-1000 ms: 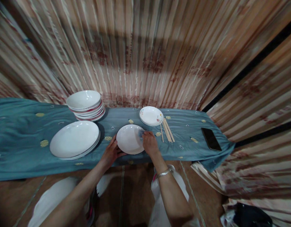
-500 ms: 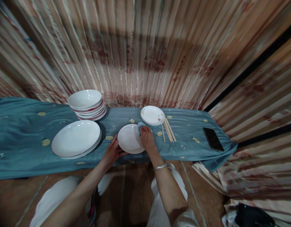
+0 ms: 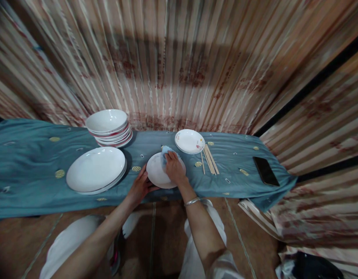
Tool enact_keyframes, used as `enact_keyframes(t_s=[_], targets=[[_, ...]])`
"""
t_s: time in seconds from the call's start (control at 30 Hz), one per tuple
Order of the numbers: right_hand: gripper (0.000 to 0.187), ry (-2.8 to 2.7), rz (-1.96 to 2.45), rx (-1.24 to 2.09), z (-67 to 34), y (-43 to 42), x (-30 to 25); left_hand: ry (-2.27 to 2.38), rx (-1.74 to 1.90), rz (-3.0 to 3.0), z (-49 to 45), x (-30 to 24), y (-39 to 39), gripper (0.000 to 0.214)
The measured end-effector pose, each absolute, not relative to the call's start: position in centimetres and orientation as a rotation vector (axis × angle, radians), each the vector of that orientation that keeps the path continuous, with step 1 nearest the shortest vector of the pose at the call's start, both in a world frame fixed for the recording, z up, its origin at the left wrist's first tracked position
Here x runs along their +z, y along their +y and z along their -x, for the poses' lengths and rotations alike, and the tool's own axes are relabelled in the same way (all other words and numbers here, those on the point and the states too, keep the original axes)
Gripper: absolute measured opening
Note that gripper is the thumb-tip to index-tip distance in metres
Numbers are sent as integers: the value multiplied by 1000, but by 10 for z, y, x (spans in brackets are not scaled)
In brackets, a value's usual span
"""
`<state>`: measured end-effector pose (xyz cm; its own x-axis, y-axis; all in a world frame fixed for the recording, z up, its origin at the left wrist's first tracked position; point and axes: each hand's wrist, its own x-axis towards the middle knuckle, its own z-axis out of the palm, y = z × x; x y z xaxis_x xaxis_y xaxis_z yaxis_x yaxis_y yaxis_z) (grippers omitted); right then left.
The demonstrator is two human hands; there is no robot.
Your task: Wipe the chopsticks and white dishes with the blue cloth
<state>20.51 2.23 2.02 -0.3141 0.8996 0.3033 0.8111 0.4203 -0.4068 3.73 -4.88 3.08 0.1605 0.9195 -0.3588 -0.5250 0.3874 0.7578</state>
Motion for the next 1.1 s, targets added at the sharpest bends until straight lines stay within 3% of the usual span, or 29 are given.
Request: enact_keyframes(t_s=[0.33,1.1], targets=[[53,-2204,1280,460,-186,22,18,887,1112,-490,-37,32,-50,62],[38,-2145,953,1022,-178,-17,42,813,1102,-438,-35,25,-44,45]])
